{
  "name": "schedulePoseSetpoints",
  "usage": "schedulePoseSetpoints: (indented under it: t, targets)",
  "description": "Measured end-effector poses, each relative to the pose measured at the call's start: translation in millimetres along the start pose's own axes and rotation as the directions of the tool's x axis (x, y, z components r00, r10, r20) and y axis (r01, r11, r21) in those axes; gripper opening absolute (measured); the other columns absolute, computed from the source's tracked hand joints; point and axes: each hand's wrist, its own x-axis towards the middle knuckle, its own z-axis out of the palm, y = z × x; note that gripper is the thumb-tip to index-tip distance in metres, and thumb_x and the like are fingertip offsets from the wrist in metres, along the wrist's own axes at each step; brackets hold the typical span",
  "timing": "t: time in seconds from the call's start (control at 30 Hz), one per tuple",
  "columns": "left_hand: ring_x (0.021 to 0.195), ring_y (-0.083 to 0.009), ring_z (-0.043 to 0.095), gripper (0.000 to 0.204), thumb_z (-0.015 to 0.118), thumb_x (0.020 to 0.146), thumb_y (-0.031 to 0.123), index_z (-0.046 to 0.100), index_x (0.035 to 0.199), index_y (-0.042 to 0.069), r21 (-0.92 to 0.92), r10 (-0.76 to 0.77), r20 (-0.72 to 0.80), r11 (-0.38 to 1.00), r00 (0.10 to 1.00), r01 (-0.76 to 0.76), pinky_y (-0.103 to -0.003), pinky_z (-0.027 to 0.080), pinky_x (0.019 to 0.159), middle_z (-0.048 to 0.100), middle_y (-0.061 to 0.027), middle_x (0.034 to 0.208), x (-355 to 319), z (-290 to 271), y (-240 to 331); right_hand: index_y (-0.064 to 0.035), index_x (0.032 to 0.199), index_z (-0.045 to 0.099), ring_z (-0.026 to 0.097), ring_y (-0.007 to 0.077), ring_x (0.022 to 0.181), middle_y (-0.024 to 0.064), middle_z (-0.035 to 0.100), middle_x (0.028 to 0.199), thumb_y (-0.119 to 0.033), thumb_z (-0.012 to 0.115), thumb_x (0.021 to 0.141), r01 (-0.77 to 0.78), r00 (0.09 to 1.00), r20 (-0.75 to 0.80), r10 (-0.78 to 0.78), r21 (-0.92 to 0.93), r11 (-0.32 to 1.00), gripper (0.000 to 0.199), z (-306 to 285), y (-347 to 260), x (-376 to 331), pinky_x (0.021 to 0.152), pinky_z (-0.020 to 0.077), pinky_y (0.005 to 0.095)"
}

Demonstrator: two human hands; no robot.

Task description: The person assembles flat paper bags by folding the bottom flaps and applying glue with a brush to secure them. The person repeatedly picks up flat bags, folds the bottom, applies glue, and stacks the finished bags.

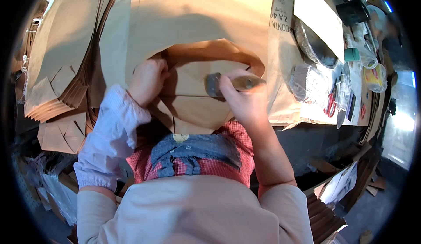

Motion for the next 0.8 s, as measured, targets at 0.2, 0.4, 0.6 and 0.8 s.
schedulePoseSetpoints:
  t: [0.2, 0.4, 0.6, 0.8]
  targets:
    - [0.067, -0.0327, 0.064, 0.025, 0.080, 0.066, 0.024, 0.070, 0.072, 0.003, -0.098, -0.166, 0.031, 0.981, 0.986, 0.169, -0.040, 0.050, 0.066, 0.065, -0.0175, 0.068, 27.6, -20.1, -0.3, -0.0006, 0.081, 0.069, 0.063, 0.0089, 0.068, 0.0026, 0.068, 0.073, -0.008, 0.067, 0.083, 0.295, 0.954, 0.040, -0.296, 0.020, 0.955, 0.008, 63.9, 6.0, 6.8, 0.062, 0.0510, 0.0258]
    - [0.069, -0.0332, 0.064, 0.028, 0.081, 0.065, 0.026, 0.067, 0.071, 0.003, 0.014, -0.137, -0.022, 0.990, 0.990, 0.137, -0.041, 0.050, 0.066, 0.065, -0.0166, 0.069, 27.7, -14.5, 5.9, -0.0019, 0.078, 0.069, 0.064, 0.0126, 0.064, 0.0060, 0.068, 0.070, -0.008, 0.067, 0.079, 0.060, 0.995, -0.065, -0.077, -0.231, 0.971, 0.007, -4.9, 10.4, -6.8, 0.060, 0.0505, 0.0275]
    - [0.076, -0.0290, 0.063, 0.009, 0.066, 0.072, 0.014, 0.065, 0.071, 0.004, 0.312, 0.197, -0.084, 0.936, 0.977, -0.162, -0.039, 0.051, 0.067, 0.063, -0.0118, 0.073, 21.1, -6.7, 19.6, -0.0021, 0.082, 0.069, 0.062, 0.0151, 0.062, 0.0038, 0.066, 0.070, -0.014, 0.063, 0.085, 0.162, 0.969, -0.048, -0.243, -0.617, 0.770, 0.014, -35.1, 2.1, -9.6, 0.061, 0.0506, 0.0308]
    - [0.080, -0.0196, 0.062, 0.007, 0.061, 0.072, 0.012, 0.068, 0.069, 0.011, 0.552, 0.277, 0.059, 0.791, 0.959, -0.262, -0.032, 0.050, 0.068, 0.063, -0.0035, 0.075, 12.7, -6.0, 46.4, -0.0051, 0.131, 0.049, 0.057, 0.0172, 0.102, 0.0083, 0.062, 0.110, -0.034, 0.049, 0.100, 0.268, 0.951, -0.291, -0.101, 0.619, 0.738, 0.043, -32.5, 27.1, 32.7, 0.099, 0.0393, 0.0337]
